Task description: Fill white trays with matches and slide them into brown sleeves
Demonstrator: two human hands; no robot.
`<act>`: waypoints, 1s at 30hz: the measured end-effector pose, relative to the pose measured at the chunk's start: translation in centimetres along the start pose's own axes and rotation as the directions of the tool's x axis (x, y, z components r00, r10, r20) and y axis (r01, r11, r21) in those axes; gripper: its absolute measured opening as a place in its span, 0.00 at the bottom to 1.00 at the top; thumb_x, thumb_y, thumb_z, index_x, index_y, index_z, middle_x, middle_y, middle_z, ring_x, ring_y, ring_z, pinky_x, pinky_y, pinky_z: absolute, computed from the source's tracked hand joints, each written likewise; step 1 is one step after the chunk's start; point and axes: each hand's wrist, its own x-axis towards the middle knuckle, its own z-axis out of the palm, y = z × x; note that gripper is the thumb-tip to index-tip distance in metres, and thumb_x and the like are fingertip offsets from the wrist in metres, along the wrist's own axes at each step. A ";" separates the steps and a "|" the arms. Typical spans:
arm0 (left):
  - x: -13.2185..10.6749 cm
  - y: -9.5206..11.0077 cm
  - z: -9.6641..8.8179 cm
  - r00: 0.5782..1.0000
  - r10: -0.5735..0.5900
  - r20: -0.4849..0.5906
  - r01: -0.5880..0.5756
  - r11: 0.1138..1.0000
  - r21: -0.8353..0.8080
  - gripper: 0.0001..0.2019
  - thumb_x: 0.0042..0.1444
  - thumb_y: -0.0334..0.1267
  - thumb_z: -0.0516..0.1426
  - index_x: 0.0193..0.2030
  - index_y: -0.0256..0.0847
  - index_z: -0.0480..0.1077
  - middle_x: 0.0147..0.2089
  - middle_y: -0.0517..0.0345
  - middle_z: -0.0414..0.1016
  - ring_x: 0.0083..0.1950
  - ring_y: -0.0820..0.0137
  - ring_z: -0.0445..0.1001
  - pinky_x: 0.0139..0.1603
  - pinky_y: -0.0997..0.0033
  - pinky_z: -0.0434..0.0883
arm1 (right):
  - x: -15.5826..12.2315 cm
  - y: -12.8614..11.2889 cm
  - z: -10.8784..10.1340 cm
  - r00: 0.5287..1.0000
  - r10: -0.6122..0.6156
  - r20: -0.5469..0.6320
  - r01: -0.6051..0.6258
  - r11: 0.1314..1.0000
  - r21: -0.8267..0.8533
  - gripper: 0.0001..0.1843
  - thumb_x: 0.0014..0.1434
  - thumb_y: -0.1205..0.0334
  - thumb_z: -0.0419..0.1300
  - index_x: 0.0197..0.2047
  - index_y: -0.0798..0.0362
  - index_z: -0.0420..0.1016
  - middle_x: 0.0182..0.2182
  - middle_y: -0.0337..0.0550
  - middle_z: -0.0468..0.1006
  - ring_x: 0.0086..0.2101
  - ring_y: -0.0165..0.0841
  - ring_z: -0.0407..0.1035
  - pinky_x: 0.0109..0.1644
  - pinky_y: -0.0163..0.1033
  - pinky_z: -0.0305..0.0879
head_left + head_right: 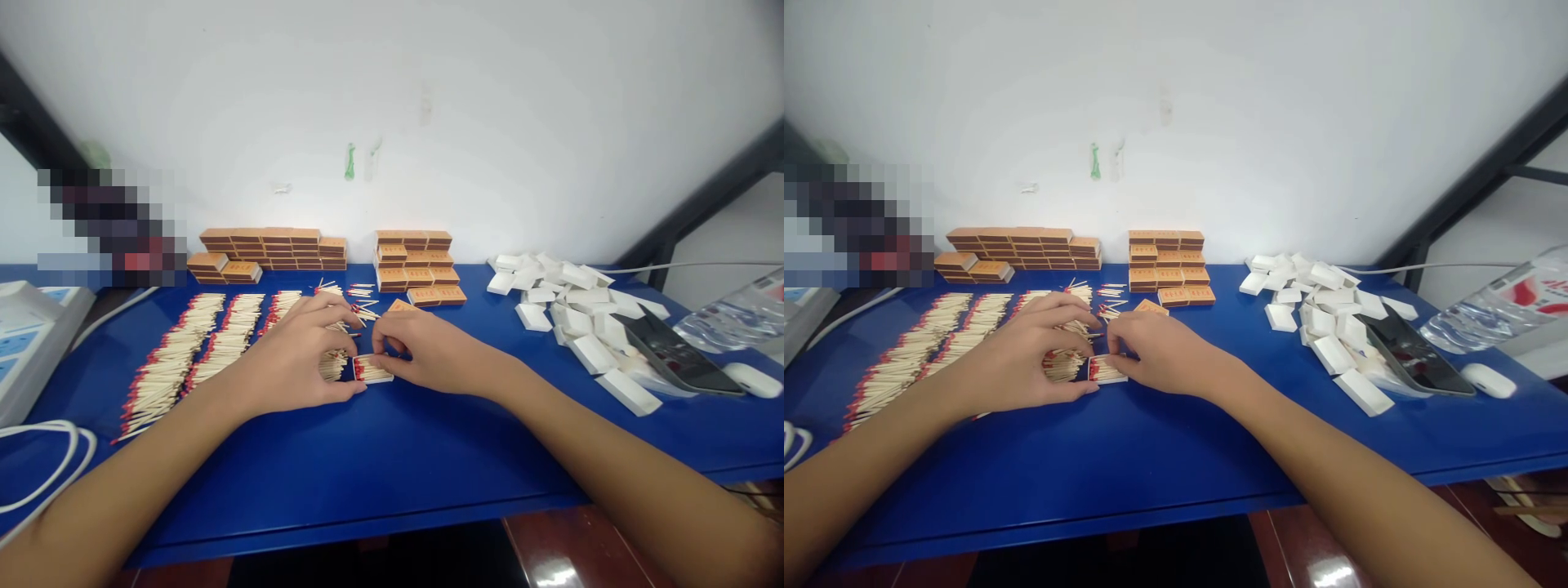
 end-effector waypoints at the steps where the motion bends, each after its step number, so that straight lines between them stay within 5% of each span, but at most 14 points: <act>1: 0.0 0.0 0.0 1.000 0.000 -0.003 0.000 1.000 -0.003 0.13 0.56 0.52 0.72 0.39 0.46 0.84 0.60 0.51 0.82 0.69 0.47 0.71 0.71 0.41 0.70 | 0.0 0.0 -0.2 1.000 -0.013 -0.002 0.013 1.000 -0.001 0.08 0.67 0.68 0.65 0.35 0.51 0.72 0.33 0.38 0.73 0.34 0.32 0.64 0.40 0.39 0.55; 5: 0.0 0.0 0.0 1.000 0.001 -0.003 -0.001 1.000 -0.004 0.12 0.56 0.51 0.72 0.40 0.46 0.85 0.60 0.51 0.82 0.69 0.47 0.71 0.72 0.40 0.70 | -0.2 1.2 -2.0 0.994 0.005 -0.114 -0.013 0.997 -0.072 0.07 0.70 0.62 0.64 0.37 0.51 0.74 0.31 0.37 0.73 0.31 0.31 0.63 0.38 0.39 0.54; 12: -0.2 0.0 0.0 1.000 0.001 -0.003 -0.001 1.000 0.009 0.13 0.57 0.53 0.72 0.41 0.47 0.85 0.61 0.51 0.82 0.70 0.48 0.71 0.72 0.41 0.70 | -0.9 5.0 -5.7 0.910 0.217 -0.354 -0.322 0.908 -0.270 0.08 0.69 0.60 0.62 0.36 0.52 0.75 0.30 0.41 0.76 0.31 0.34 0.67 0.37 0.41 0.53; 17: -0.1 -0.1 0.1 1.000 0.005 -0.010 -0.005 1.000 0.003 0.13 0.56 0.52 0.72 0.39 0.47 0.84 0.61 0.51 0.82 0.69 0.49 0.71 0.72 0.41 0.70 | -0.4 5.0 -3.9 0.955 0.220 -0.200 -0.277 0.903 -0.329 0.14 0.70 0.50 0.65 0.38 0.52 0.78 0.34 0.47 0.82 0.33 0.37 0.71 0.36 0.41 0.55; 23: 0.0 0.0 0.1 1.000 -0.006 -0.017 0.005 1.000 -0.011 0.13 0.55 0.52 0.72 0.38 0.47 0.84 0.59 0.50 0.82 0.69 0.48 0.71 0.71 0.41 0.71 | 0.3 4.8 -2.2 0.964 0.235 -0.125 -0.263 0.912 -0.315 0.12 0.70 0.54 0.65 0.45 0.55 0.79 0.39 0.48 0.82 0.34 0.36 0.70 0.37 0.40 0.56; 30: 0.0 -0.1 0.1 1.000 -0.002 -0.013 0.002 1.000 -0.019 0.13 0.55 0.52 0.72 0.37 0.47 0.83 0.60 0.49 0.82 0.69 0.48 0.71 0.71 0.39 0.70 | 0.9 6.2 -1.2 0.962 0.196 -0.192 -0.251 0.911 -0.326 0.13 0.73 0.60 0.61 0.56 0.55 0.79 0.46 0.52 0.83 0.42 0.41 0.74 0.43 0.42 0.62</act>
